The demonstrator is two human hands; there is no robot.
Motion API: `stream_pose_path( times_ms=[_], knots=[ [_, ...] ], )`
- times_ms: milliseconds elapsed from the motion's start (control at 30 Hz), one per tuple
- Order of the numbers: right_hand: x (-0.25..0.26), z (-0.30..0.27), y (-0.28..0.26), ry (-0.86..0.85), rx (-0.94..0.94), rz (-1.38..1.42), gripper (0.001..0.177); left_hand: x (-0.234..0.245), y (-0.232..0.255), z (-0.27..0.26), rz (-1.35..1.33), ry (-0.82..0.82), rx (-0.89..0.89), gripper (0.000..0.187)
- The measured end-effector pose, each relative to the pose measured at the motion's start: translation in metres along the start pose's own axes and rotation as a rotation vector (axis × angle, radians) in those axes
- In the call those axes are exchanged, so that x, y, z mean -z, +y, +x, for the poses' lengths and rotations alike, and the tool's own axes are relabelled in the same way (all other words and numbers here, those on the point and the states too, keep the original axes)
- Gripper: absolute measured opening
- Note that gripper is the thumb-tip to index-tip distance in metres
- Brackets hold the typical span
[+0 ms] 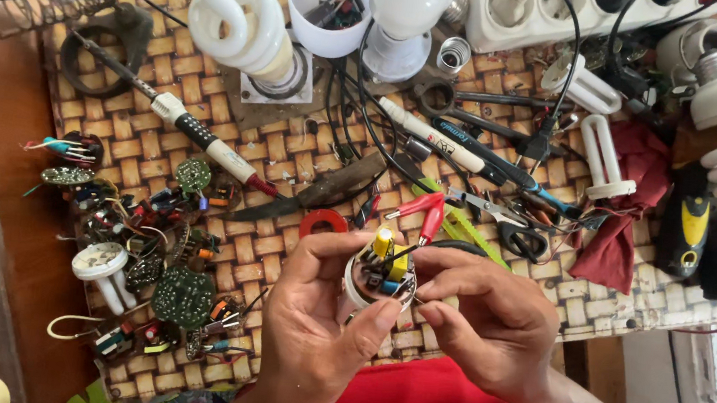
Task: The person repairs a compact fluorescent light bulb by manipulating its internal wires and components. They use pliers to adjust connections and a multimeter to test the bulb's functionality.
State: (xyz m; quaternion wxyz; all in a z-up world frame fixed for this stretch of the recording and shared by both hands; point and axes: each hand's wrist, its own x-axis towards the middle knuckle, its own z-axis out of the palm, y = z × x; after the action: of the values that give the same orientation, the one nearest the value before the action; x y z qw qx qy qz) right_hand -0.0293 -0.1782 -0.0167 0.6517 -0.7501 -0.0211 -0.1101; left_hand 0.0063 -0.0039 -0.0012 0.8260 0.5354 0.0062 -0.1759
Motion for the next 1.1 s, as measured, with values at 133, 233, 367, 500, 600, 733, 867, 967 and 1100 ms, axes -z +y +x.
stream_pose_path(
  times_ms=[133, 233, 367, 500, 600, 733, 867, 967, 1100],
  knots=[
    [0.008, 0.001, 0.003, -0.018, -0.084, 0.055, 0.007, 0.0, -0.006, 0.0, -0.028, -0.014, 0.009, 0.049],
    [0.013, 0.004, 0.008, -0.059, -0.163, 0.117, 0.01, -0.002, -0.008, 0.001, -0.049, -0.022, 0.015, 0.047],
    [0.012, 0.006, 0.011, -0.082, -0.211, 0.264, 0.009, -0.007, -0.006, 0.003, 0.033, -0.029, -0.066, 0.045],
    [0.013, 0.016, 0.006, -0.073, -0.046, 0.056, 0.006, -0.011, -0.006, 0.001, 0.063, -0.029, -0.093, 0.046],
    [0.014, 0.014, 0.001, -0.031, 0.136, -0.25, 0.009, -0.012, -0.009, 0.004, 0.054, -0.027, -0.114, 0.045],
    [0.012, 0.017, -0.002, -0.026, 0.106, -0.255, 0.003, -0.01, -0.013, 0.002, 0.04, -0.008, -0.114, 0.045],
    [0.015, 0.009, 0.007, -0.056, -0.015, -0.002, 0.011, -0.01, -0.013, 0.001, 0.07, 0.014, -0.132, 0.046],
    [0.017, 0.008, 0.007, -0.059, -0.055, 0.001, 0.021, -0.012, -0.013, 0.0, 0.081, 0.004, -0.143, 0.047],
    [0.016, 0.01, 0.006, -0.056, -0.012, -0.099, 0.011, -0.013, -0.012, 0.0, 0.061, -0.02, -0.202, 0.047]
  ],
)
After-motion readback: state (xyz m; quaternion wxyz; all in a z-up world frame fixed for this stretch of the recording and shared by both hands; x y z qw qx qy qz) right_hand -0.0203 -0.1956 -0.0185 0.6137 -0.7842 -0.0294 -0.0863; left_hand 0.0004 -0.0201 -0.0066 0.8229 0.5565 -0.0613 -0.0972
